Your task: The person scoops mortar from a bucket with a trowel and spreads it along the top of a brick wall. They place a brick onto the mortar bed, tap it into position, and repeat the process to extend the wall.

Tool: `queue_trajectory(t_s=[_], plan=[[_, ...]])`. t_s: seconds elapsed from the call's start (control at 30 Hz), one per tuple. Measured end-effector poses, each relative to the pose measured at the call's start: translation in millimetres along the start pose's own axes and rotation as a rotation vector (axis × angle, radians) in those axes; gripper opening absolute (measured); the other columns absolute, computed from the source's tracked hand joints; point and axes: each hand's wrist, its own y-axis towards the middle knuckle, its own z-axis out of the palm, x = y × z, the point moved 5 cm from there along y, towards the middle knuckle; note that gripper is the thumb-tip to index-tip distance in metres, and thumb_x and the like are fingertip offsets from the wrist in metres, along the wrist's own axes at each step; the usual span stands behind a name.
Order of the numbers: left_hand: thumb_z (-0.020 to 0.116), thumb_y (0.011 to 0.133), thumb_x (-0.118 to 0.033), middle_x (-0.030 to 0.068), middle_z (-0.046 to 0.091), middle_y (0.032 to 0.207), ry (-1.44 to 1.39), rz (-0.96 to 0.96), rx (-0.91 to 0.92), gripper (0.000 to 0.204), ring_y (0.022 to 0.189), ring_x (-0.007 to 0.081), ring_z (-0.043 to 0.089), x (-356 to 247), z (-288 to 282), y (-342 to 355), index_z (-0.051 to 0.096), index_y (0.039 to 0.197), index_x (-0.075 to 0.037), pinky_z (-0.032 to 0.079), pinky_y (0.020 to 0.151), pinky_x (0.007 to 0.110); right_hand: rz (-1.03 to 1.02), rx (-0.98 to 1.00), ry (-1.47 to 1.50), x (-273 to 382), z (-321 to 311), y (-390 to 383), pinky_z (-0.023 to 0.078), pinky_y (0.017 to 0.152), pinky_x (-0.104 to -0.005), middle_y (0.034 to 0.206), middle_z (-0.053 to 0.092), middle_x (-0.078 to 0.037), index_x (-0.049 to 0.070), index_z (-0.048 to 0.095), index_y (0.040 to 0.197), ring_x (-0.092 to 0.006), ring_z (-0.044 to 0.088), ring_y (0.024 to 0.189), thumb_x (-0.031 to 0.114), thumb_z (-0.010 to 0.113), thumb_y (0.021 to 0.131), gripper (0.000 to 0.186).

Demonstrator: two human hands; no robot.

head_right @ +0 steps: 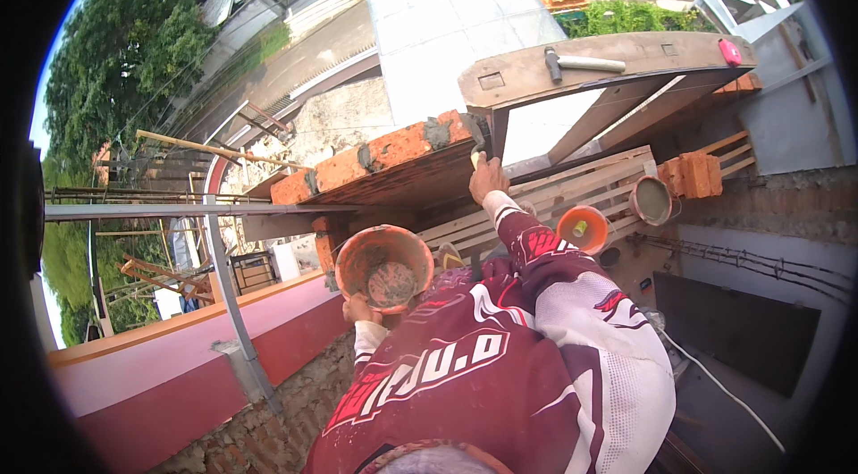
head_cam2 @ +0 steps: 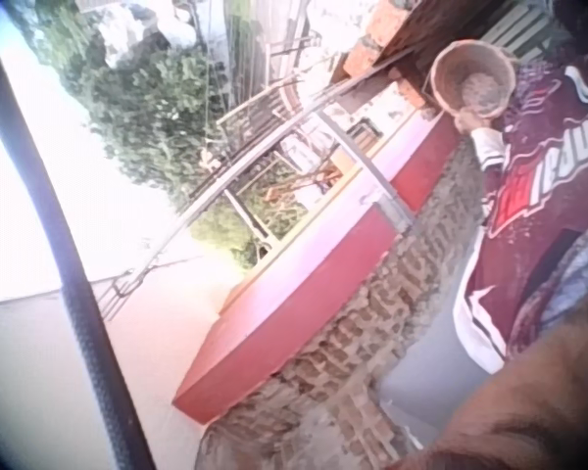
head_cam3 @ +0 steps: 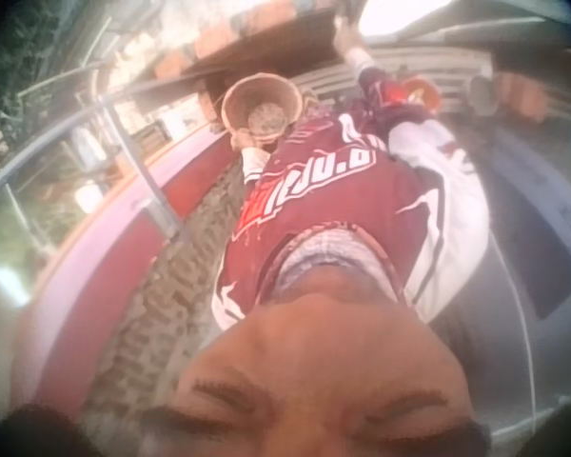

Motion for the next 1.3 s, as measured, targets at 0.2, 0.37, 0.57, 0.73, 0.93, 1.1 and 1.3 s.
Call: queue_trajectory(t_s=[0.2, 0.37, 0.57, 0.73, 0.93, 1.1, 1.3], plan=[[0.054, 0.062, 0.009, 0.0045, 0.051, 0.079, 0.03, -0.001, -0.014, 0.019, 0.068, 0.0205, 0.056, -3, 0, 2, 0.043, 0.072, -0.002, 0.051, 0.063, 0.036, 0.107, 0.048, 0.071, -14, -13, 25, 0.05, 0.092, -0.0508, 0.121, 0.054, -0.023, 0.009, 0.044, 0.146, -0.0407, 0.062, 0.11, 0.026, 0.053, 0.095, 0.055], [0.056, 0.061, 0.007, 0.0045, 0.051, 0.079, 0.07, 0.011, 0.01, 0.019, 0.068, 0.0209, 0.056, 6, 2, 13, 0.044, 0.073, -0.002, 0.051, 0.064, 0.036, -0.046, -0.078, 0.058, -15, -13, -8, 0.05, 0.089, -0.0515, 0.119, 0.054, -0.018, 0.007, 0.041, 0.148, -0.0386, 0.062, 0.106, 0.028, 0.057, 0.095, 0.059], [0.057, 0.063, 0.006, 0.0055, 0.052, 0.083, 0.018, -0.177, 0.07, 0.019, 0.069, 0.0215, 0.057, 14, 24, 29, 0.045, 0.075, 0.0, 0.049, 0.064, 0.037, -0.029, 0.043, 0.06, -69, 11, -82, 0.049, 0.09, -0.0526, 0.114, 0.063, -0.021, 0.008, 0.047, 0.143, -0.0411, 0.062, 0.107, 0.029, 0.062, 0.088, 0.06], [0.058, 0.063, 0.005, 0.0049, 0.051, 0.082, 0.061, -0.225, 0.144, 0.018, 0.068, 0.0208, 0.053, 10, 49, 42, 0.044, 0.074, 0.0, 0.048, 0.066, 0.036, 0.15, 0.034, 0.18, -74, 24, -111, 0.047, 0.095, -0.0525, 0.115, 0.066, -0.026, 0.009, 0.054, 0.132, -0.0456, 0.06, 0.11, 0.035, 0.062, 0.088, 0.053], [0.059, 0.065, 0.006, 0.0047, 0.053, 0.085, 0.166, -0.232, 0.198, 0.019, 0.07, 0.0208, 0.055, -4, 40, 69, 0.047, 0.077, -0.001, 0.048, 0.068, 0.035, 0.19, -0.046, 0.318, -3, 38, -56, 0.047, 0.097, -0.0525, 0.121, 0.065, -0.023, 0.01, 0.051, 0.138, -0.0444, 0.06, 0.114, 0.037, 0.06, 0.09, 0.056], [0.056, 0.068, 0.01, 0.0054, 0.057, 0.09, 0.019, -0.248, 0.226, 0.02, 0.079, 0.0233, 0.062, -22, 5, 92, 0.051, 0.083, -0.001, 0.054, 0.075, 0.036, 0.306, -0.091, 0.31, 32, 51, -7, 0.048, 0.098, -0.0515, 0.123, 0.065, -0.023, 0.011, 0.051, 0.14, -0.0426, 0.062, 0.114, 0.035, 0.059, 0.091, 0.055], [0.056, 0.066, 0.008, 0.0079, 0.059, 0.09, 0.086, -0.267, 0.079, 0.022, 0.08, 0.0233, 0.063, -22, -56, 135, 0.055, 0.087, 0.003, 0.053, 0.072, 0.037, 0.272, -0.051, 0.28, 64, 77, -2, 0.05, 0.097, -0.0514, 0.124, 0.065, -0.022, 0.012, 0.048, 0.143, -0.042, 0.063, 0.114, 0.034, 0.06, 0.092, 0.056]])
